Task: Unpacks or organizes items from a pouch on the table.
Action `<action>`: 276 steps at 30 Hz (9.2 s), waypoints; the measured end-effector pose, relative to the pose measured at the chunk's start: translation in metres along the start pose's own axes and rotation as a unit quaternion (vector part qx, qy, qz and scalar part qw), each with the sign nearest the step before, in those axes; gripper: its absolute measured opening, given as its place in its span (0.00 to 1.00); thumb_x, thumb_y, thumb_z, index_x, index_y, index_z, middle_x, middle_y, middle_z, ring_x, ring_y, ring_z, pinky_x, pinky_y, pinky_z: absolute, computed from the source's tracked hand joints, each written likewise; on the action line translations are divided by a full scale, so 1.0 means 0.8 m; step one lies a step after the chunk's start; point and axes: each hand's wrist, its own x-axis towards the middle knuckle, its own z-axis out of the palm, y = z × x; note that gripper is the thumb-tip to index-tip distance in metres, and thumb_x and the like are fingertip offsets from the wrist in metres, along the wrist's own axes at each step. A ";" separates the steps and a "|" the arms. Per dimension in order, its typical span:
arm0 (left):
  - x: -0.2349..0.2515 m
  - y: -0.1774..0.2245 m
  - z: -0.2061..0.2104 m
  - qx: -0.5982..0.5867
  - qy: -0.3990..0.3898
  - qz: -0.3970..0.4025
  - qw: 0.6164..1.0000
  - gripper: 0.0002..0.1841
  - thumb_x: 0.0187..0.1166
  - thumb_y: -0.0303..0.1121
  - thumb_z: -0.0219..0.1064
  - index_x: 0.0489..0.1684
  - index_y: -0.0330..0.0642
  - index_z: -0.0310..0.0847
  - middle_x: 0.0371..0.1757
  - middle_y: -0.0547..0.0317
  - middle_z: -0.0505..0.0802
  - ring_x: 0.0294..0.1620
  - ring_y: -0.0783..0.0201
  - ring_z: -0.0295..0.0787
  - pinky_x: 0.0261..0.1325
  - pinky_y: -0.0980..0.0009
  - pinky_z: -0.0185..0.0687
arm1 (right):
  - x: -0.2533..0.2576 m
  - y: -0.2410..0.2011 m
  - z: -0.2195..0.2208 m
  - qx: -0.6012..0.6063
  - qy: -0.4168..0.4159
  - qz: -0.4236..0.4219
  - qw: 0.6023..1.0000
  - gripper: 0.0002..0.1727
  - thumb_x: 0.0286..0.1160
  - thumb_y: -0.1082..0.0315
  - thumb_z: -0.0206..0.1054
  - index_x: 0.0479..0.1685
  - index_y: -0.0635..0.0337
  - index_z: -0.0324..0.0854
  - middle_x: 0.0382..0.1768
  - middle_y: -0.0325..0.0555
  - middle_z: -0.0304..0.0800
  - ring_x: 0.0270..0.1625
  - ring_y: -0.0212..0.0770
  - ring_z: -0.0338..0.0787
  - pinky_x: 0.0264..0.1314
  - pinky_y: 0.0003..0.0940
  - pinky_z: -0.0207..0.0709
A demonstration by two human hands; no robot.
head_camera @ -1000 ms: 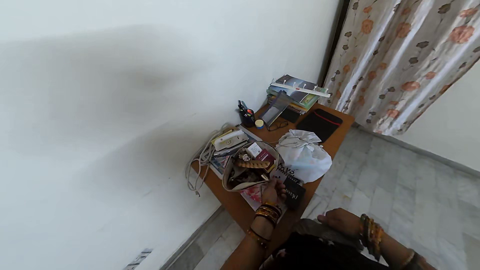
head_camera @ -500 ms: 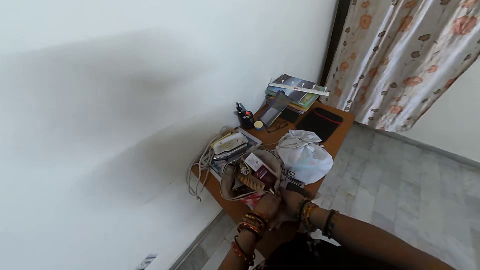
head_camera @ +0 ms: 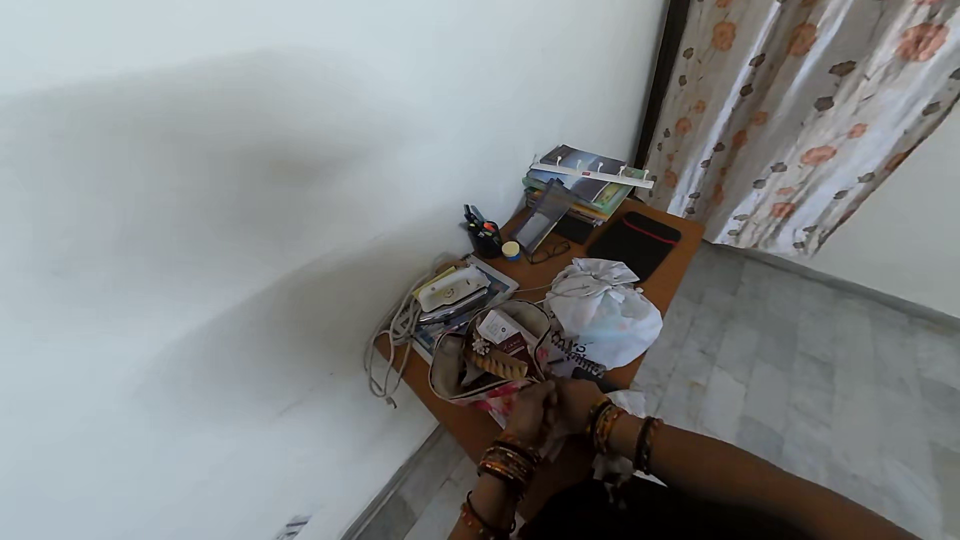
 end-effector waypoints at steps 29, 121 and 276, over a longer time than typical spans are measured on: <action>-0.029 0.111 -0.059 0.582 0.014 0.095 0.807 0.23 0.95 0.43 0.50 0.74 0.38 0.80 0.71 0.39 0.87 0.74 0.42 0.83 0.80 0.43 0.70 | -0.011 -0.015 -0.035 0.084 0.013 -0.063 0.994 0.24 0.93 0.56 0.53 0.75 0.64 0.74 0.65 0.65 0.86 0.69 0.64 0.86 0.71 0.66 0.74; 0.000 0.043 -0.037 0.673 -0.109 0.261 0.684 0.18 0.89 0.28 0.55 0.73 0.36 0.81 0.71 0.32 0.83 0.70 0.36 0.84 0.70 0.45 0.80 | -0.015 0.022 0.005 0.253 0.049 -0.054 0.965 0.23 0.85 0.64 0.64 0.72 0.70 0.75 0.55 0.63 0.87 0.55 0.53 0.88 0.67 0.48 0.77; 0.032 0.105 -0.125 0.484 0.251 0.200 0.814 0.14 0.89 0.32 0.60 0.62 0.34 0.88 0.64 0.38 0.91 0.69 0.38 0.86 0.74 0.40 0.75 | 0.011 -0.018 -0.028 0.094 0.031 -0.057 0.993 0.22 0.91 0.59 0.55 0.67 0.69 0.79 0.65 0.65 0.83 0.67 0.61 0.85 0.72 0.60 0.75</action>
